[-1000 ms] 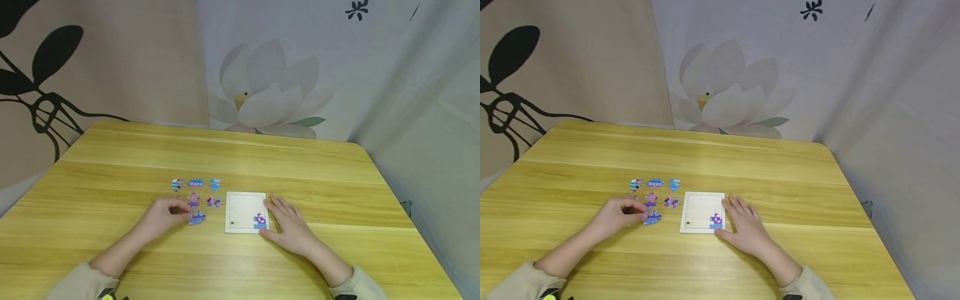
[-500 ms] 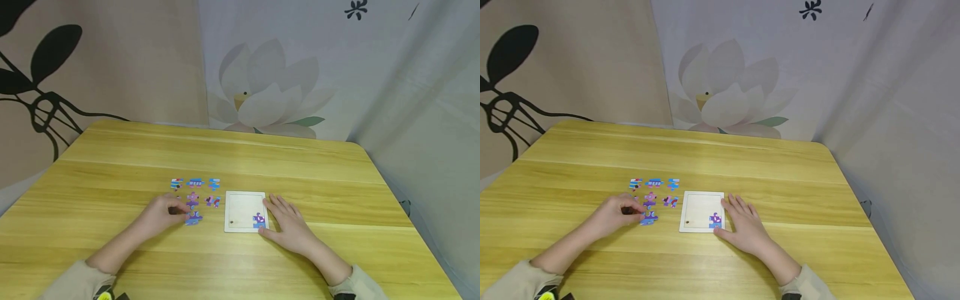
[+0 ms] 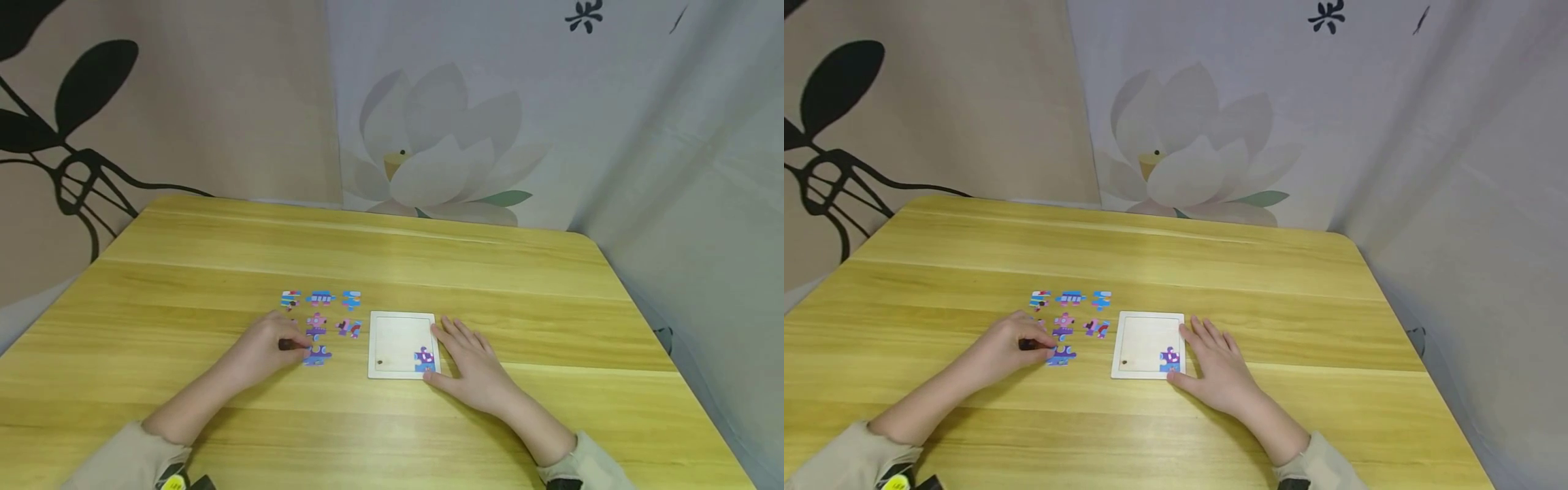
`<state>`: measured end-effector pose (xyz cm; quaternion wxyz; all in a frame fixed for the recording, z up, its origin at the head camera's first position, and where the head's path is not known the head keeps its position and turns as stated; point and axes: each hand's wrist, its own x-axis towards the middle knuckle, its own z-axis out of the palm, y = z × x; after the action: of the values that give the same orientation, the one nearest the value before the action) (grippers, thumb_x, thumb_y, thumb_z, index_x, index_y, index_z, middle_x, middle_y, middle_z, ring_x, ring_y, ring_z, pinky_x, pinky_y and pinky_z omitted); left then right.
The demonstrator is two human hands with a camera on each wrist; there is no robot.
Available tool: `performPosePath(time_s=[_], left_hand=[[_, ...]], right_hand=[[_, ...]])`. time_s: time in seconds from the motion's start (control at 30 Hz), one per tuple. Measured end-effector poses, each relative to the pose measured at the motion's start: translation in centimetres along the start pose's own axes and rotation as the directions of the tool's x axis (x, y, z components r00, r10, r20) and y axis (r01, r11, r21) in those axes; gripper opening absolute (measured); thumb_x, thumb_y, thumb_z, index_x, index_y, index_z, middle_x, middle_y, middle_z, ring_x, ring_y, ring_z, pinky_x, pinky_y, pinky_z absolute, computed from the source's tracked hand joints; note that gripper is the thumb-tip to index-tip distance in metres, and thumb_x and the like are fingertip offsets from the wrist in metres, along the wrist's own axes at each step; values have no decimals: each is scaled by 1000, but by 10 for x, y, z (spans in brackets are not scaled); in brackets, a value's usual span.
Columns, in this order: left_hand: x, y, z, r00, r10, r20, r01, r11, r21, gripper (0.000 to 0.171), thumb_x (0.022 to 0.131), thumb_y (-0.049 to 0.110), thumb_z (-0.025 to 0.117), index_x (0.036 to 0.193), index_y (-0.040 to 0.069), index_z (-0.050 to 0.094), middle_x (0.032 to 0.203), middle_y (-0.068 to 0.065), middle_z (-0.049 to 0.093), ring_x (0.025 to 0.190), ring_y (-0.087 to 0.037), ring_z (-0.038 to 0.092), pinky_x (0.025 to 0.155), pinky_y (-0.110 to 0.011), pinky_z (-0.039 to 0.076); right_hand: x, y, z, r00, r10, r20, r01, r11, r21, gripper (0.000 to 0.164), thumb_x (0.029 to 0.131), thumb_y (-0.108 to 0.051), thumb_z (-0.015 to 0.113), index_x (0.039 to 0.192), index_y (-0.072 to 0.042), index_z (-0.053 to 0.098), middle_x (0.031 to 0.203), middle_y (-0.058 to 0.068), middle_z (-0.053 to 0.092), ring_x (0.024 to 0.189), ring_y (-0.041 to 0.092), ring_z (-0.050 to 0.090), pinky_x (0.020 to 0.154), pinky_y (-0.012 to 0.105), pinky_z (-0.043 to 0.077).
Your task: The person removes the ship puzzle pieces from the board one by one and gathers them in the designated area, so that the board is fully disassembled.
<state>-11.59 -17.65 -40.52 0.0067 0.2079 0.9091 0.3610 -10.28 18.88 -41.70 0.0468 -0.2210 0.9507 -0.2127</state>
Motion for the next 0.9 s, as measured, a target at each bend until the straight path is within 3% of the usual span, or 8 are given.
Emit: performPosePath(time_s=[0.27,0.43,0.53,0.6,0.7,0.8,0.83,0.9], left_hand=[[2,-1,2,999,27,-30,-28,999,-18,10,77,6,79,85,12,76,78,10,58,77,-15,45,61,-26,42],[4,2,6,995,43,-92,-46,998,-34,11,76,8,80,85,11,75,75,10,55,74,-15,46,60,-25,43],[7,5,9,990,62,-124,-66,997,-28,13,75,9,81,87,10,76,75,11,58,76,-16,48,67,-31,44],[8,7,12,989,68,-130,-74,996,-40,15,75,10,82,89,10,76,78,11,60,87,-21,54,82,-41,45],[9,10,16,990,64,-122,-74,994,-81,18,75,10,81,92,10,75,80,11,62,109,-35,53,99,-59,33],[11,13,21,990,80,-113,-92,991,-100,18,76,11,81,93,11,74,76,13,59,110,-34,54,105,-63,19],[12,14,22,990,89,-113,-101,990,-101,18,76,11,81,93,11,74,76,14,59,104,-29,56,106,-61,19],[14,17,25,988,109,-109,-121,987,-109,19,76,11,81,94,11,75,75,15,58,89,-19,55,102,-53,31]], right_hand=[[-1,-1,-1,1000,2,1,-2,1000,12,84,87,-62,55,150,-12,31,156,10,17,143,30,10,109,59,5],[-1,-1,-1,1000,2,2,-2,1000,11,84,87,-62,55,150,-12,30,156,10,17,143,29,10,109,59,4],[-1,-1,0,1000,0,5,0,1000,10,85,87,-62,54,150,-11,30,156,10,16,143,30,10,109,59,4],[-1,-1,0,1000,-4,5,4,1000,6,85,88,-62,53,150,-11,29,156,11,16,143,31,10,109,60,4],[-1,-1,0,1000,-7,2,7,1000,3,85,88,-62,53,150,-11,29,156,11,16,143,31,9,109,60,4],[-1,0,0,1000,-8,3,8,1000,2,85,88,-63,53,150,-10,29,156,12,16,143,31,9,109,60,4],[-1,0,0,1000,-7,5,7,1000,3,85,88,-63,53,150,-10,29,156,12,15,143,31,9,109,60,4],[0,0,1,1000,-8,8,8,1000,4,85,88,-63,53,151,-10,28,157,12,15,143,31,8,108,60,4]])
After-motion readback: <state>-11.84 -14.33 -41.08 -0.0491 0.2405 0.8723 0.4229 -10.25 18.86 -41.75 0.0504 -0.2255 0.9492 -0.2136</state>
